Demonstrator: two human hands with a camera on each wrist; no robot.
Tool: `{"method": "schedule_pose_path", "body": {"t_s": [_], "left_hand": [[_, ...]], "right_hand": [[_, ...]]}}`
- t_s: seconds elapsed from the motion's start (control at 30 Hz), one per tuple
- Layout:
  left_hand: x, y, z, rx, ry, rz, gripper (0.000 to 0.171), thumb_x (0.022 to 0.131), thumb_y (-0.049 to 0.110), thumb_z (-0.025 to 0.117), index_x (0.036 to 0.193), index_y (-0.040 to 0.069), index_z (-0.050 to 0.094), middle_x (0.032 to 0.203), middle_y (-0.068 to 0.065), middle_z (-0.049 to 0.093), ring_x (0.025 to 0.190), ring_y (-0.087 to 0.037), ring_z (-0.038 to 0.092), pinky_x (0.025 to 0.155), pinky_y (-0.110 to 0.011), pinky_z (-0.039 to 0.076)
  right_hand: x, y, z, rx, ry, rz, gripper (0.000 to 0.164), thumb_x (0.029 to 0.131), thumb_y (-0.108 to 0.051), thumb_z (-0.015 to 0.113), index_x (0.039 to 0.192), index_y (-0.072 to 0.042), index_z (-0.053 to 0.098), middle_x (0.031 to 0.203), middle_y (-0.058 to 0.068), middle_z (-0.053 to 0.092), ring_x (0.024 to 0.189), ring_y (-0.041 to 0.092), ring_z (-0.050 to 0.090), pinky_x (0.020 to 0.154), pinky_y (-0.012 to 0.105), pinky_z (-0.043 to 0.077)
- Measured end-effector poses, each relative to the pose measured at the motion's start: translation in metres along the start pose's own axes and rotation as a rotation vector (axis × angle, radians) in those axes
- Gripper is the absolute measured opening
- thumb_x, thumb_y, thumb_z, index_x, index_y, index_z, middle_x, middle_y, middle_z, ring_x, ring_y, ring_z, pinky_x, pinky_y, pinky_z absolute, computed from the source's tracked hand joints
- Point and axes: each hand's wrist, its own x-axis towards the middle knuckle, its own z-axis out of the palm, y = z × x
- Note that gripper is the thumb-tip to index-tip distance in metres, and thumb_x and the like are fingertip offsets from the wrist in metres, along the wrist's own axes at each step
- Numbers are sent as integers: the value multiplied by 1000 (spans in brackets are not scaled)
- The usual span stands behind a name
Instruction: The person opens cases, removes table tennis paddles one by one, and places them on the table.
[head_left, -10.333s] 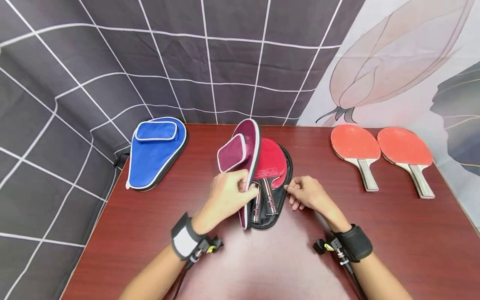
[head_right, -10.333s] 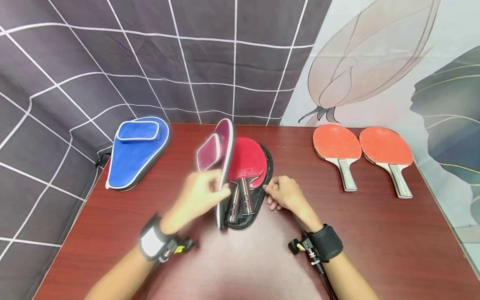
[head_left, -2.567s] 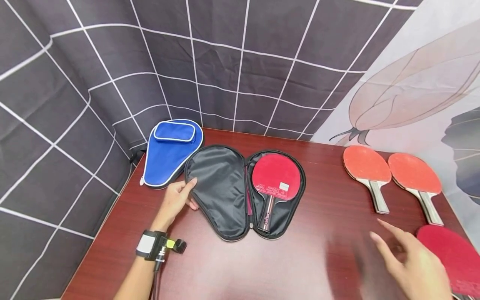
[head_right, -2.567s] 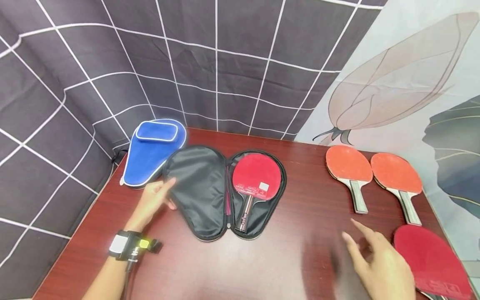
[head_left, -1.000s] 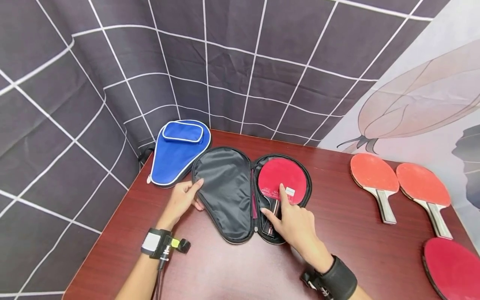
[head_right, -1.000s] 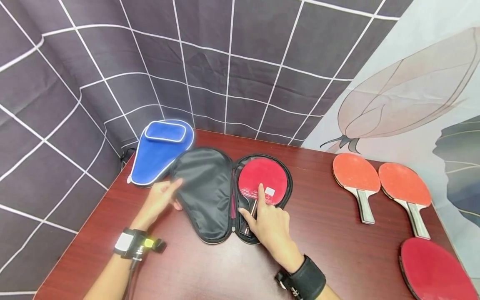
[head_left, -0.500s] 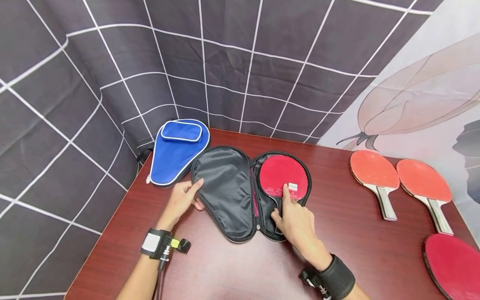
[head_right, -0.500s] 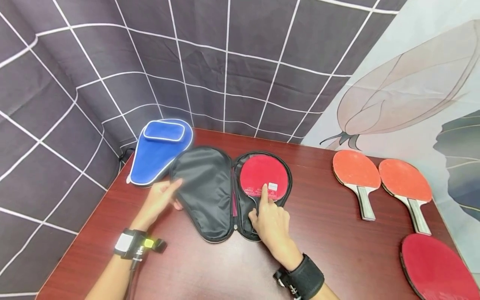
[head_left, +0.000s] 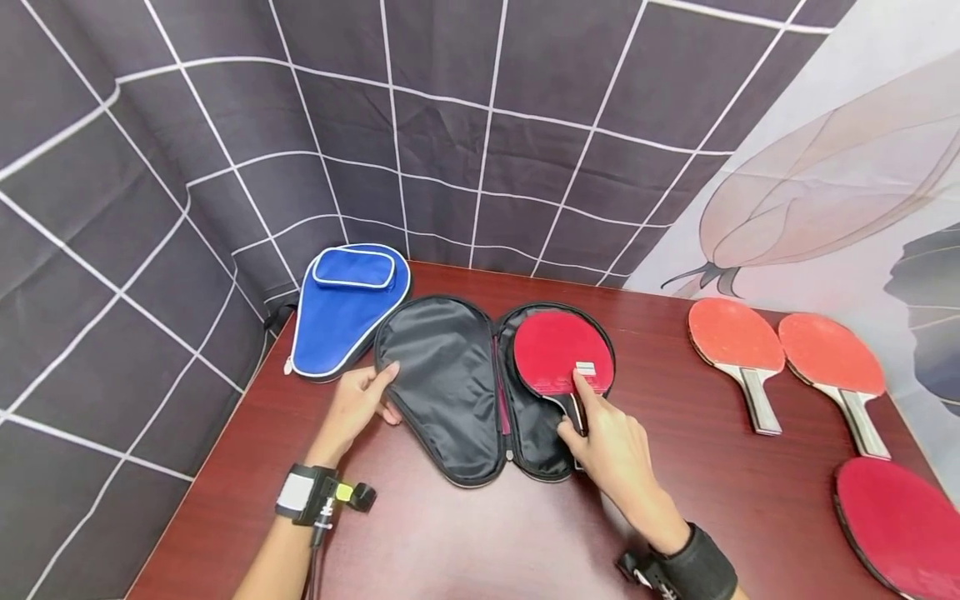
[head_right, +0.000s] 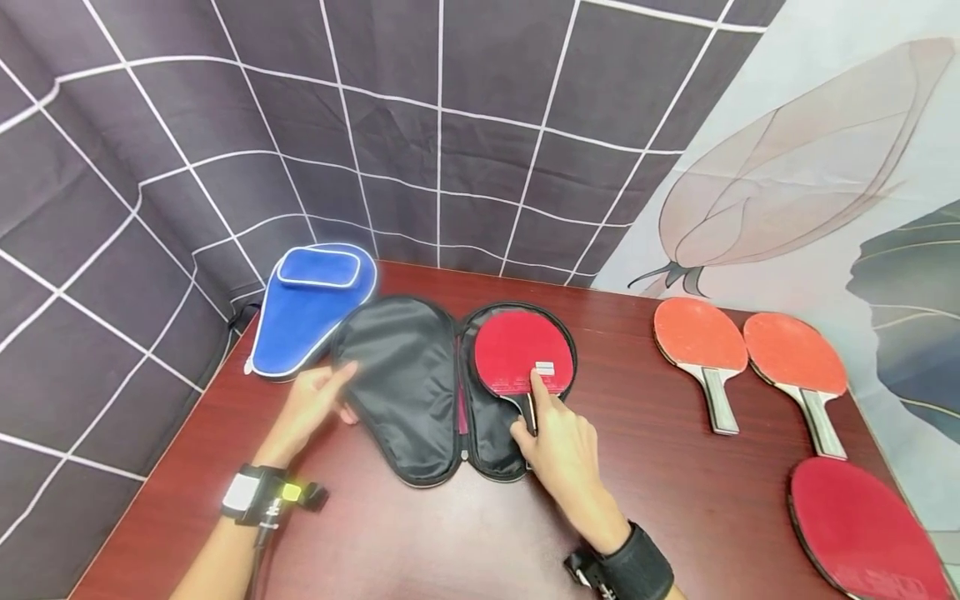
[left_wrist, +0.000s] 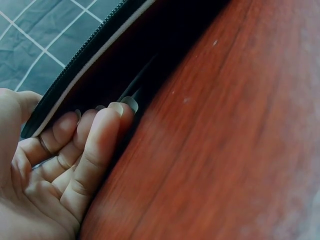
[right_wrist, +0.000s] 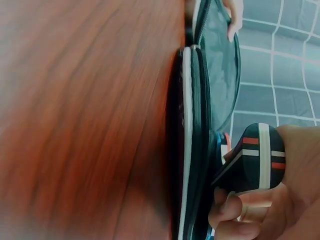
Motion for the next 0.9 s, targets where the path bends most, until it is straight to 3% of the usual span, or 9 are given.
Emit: {"method": "schedule_pose_path", "body": {"t_s": [0.1, 0.33, 0.7, 0.9], "left_hand": [[-1, 2, -1, -4, -14, -4, 45, 98, 38, 56, 88, -6, 64, 65, -28, 64, 54, -42, 65, 56, -44, 55], [-16, 30, 1, 12, -31, -2, 39, 99, 30, 55, 89, -7, 62, 67, -30, 64, 57, -44, 65, 60, -42, 55], [-16, 31, 1, 11, -25, -6, 40, 99, 31, 55, 85, -5, 62, 67, -31, 64, 58, -46, 65, 60, -42, 55], [-12, 27, 1, 12, -26, -9, 40, 99, 31, 55, 85, -6, 62, 67, -31, 63, 57, -45, 65, 60, -43, 55]], "right_hand": [[-8, 6, -6, 15, 12, -11, 62, 77, -22, 68, 137, -13, 54, 95, 11, 70, 49, 20, 48, 46, 35, 38], [-27, 15, -18, 31, 52, -16, 62, 76, -21, 68, 137, -17, 55, 104, 11, 71, 50, 21, 51, 47, 37, 39], [-56, 34, -32, 28, 87, 21, 62, 77, -20, 71, 137, -21, 56, 110, 13, 69, 61, 28, 62, 53, 47, 44], [-79, 57, -47, 17, 70, 40, 69, 76, -20, 74, 140, -24, 52, 112, 15, 68, 64, 32, 63, 54, 52, 43]]}}
